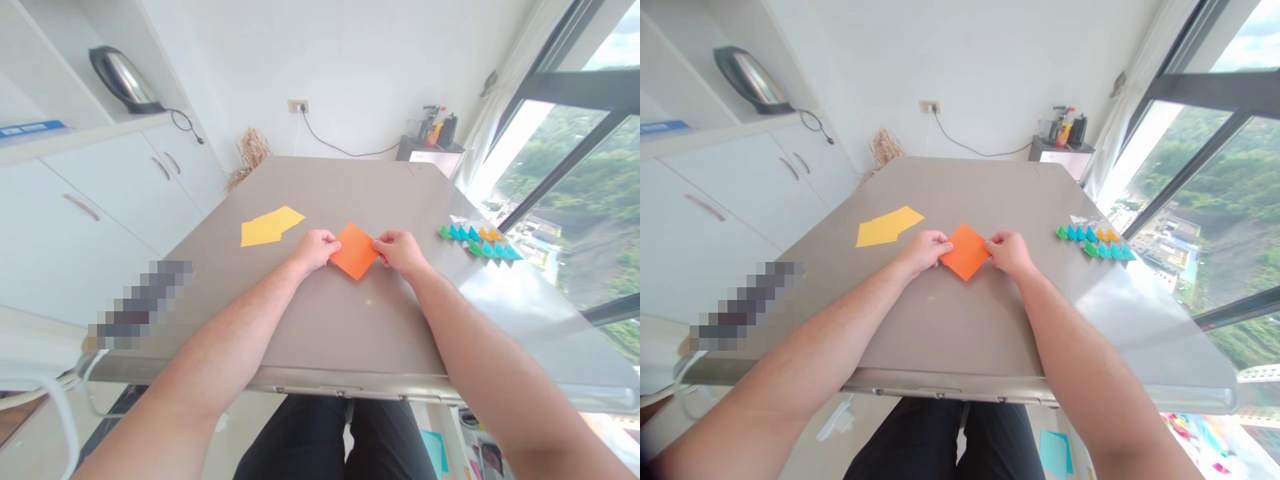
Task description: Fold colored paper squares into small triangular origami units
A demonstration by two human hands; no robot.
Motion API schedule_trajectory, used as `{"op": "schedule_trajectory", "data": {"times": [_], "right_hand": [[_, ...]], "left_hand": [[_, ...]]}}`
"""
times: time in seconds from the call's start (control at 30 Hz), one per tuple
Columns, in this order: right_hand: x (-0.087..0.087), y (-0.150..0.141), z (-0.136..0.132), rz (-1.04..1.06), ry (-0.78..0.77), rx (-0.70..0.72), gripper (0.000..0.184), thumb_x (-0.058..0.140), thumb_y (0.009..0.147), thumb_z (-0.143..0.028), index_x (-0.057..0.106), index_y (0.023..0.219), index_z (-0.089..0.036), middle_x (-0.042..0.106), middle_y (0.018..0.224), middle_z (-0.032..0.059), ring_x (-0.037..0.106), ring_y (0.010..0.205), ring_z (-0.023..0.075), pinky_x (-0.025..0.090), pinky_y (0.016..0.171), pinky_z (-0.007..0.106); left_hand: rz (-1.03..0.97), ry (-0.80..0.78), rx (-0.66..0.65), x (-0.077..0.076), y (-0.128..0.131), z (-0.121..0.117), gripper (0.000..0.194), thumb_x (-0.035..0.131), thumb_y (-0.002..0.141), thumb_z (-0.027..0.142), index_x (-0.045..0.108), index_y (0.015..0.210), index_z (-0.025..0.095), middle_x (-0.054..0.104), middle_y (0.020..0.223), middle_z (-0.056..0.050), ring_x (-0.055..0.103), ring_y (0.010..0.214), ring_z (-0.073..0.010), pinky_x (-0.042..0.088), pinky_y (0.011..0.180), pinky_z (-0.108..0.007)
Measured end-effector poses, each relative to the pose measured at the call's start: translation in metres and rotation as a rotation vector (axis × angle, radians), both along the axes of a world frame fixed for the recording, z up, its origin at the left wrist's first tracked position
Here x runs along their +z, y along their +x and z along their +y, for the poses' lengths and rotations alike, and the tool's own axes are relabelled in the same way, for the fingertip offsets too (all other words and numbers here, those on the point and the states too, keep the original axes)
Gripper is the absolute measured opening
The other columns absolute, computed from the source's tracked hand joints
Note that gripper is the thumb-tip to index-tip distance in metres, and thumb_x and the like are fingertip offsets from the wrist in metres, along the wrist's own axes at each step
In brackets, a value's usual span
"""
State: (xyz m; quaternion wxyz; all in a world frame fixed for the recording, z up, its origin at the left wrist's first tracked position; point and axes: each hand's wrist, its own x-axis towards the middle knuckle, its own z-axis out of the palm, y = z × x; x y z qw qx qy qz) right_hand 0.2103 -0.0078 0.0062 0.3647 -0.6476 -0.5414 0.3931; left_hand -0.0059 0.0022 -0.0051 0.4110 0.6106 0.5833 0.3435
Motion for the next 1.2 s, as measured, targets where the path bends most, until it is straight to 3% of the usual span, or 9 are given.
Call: {"op": "schedule_trajectory", "data": {"times": [0.07,0.2,0.37,0.53,0.67,0.87,1.0,1.2], "right_hand": [[-0.001,0.000,-0.001,0.023,0.022,0.009,0.005,0.068,0.074,-0.019,0.064,0.078,-0.018,0.057,0.051,-0.0017,0.050,0.046,0.0104,0.040,0.046,0.023],[0.001,0.002,-0.005,0.165,0.096,0.120,0.028,0.067,0.074,-0.016,0.068,0.102,-0.020,0.058,0.055,-0.0038,0.051,0.048,0.0100,0.043,0.049,0.022],[0.004,0.003,-0.009,0.202,0.087,0.255,0.023,0.072,0.073,-0.020,0.073,0.096,-0.017,0.070,0.076,0.0038,0.064,0.067,0.0136,0.053,0.061,0.025],[0.003,0.007,-0.009,0.229,0.064,0.370,0.039,0.073,0.068,-0.017,0.073,0.107,-0.019,0.075,0.102,0.0089,0.071,0.089,0.0204,0.057,0.068,0.029],[0.004,0.010,-0.008,0.264,0.073,0.386,0.044,0.067,0.065,-0.011,0.073,0.108,-0.019,0.075,0.105,0.0073,0.071,0.091,0.0200,0.057,0.069,0.029],[0.003,0.009,-0.006,0.304,0.128,0.346,0.028,0.074,0.066,-0.018,0.075,0.094,-0.019,0.075,0.099,0.0057,0.068,0.089,0.0190,0.058,0.071,0.031],[0.001,0.009,-0.006,0.358,0.144,0.374,0.025,0.084,0.067,-0.030,0.075,0.088,-0.019,0.075,0.092,0.0055,0.068,0.085,0.0192,0.058,0.073,0.033],[-0.003,0.012,-0.005,0.355,0.183,0.431,0.030,0.083,0.075,-0.047,0.075,0.088,-0.021,0.076,0.098,0.0070,0.070,0.100,0.0247,0.059,0.076,0.035]], "left_hand": [[-0.016,-0.009,-0.010,-0.001,0.000,0.000,0.009,0.066,0.083,0.027,0.062,0.078,0.020,0.070,0.074,-0.003,0.064,0.062,-0.0150,0.043,0.053,-0.025],[-0.053,0.005,0.000,-0.003,-0.001,0.003,0.007,0.065,0.084,0.024,0.063,0.079,0.020,0.071,0.078,-0.004,0.065,0.065,-0.0147,0.049,0.061,-0.026],[-0.021,0.039,0.063,-0.004,-0.003,0.008,0.008,0.063,0.085,0.025,0.065,0.079,0.020,0.070,0.079,-0.003,0.062,0.066,-0.0146,0.048,0.063,-0.027],[0.028,0.053,0.074,-0.003,-0.004,0.010,0.010,0.060,0.085,0.028,0.066,0.081,0.021,0.070,0.080,-0.002,0.061,0.070,-0.0149,0.046,0.063,-0.026],[-0.003,0.023,0.035,0.001,-0.001,0.007,0.010,0.061,0.085,0.029,0.066,0.081,0.022,0.071,0.082,-0.002,0.061,0.072,-0.0152,0.046,0.066,-0.026],[-0.101,-0.012,-0.004,0.005,0.004,0.001,0.009,0.061,0.085,0.025,0.065,0.079,0.020,0.068,0.078,-0.003,0.059,0.068,-0.0141,0.041,0.057,-0.025],[-0.133,-0.017,-0.018,0.006,0.003,0.000,0.010,0.065,0.084,0.028,0.065,0.080,0.019,0.070,0.080,-0.003,0.061,0.070,-0.0144,0.044,0.059,-0.025],[-0.202,-0.020,-0.073,0.007,0.005,-0.002,0.009,0.062,0.085,0.026,0.064,0.081,0.018,0.071,0.074,-0.004,0.065,0.065,-0.0157,0.048,0.059,-0.026]]}}
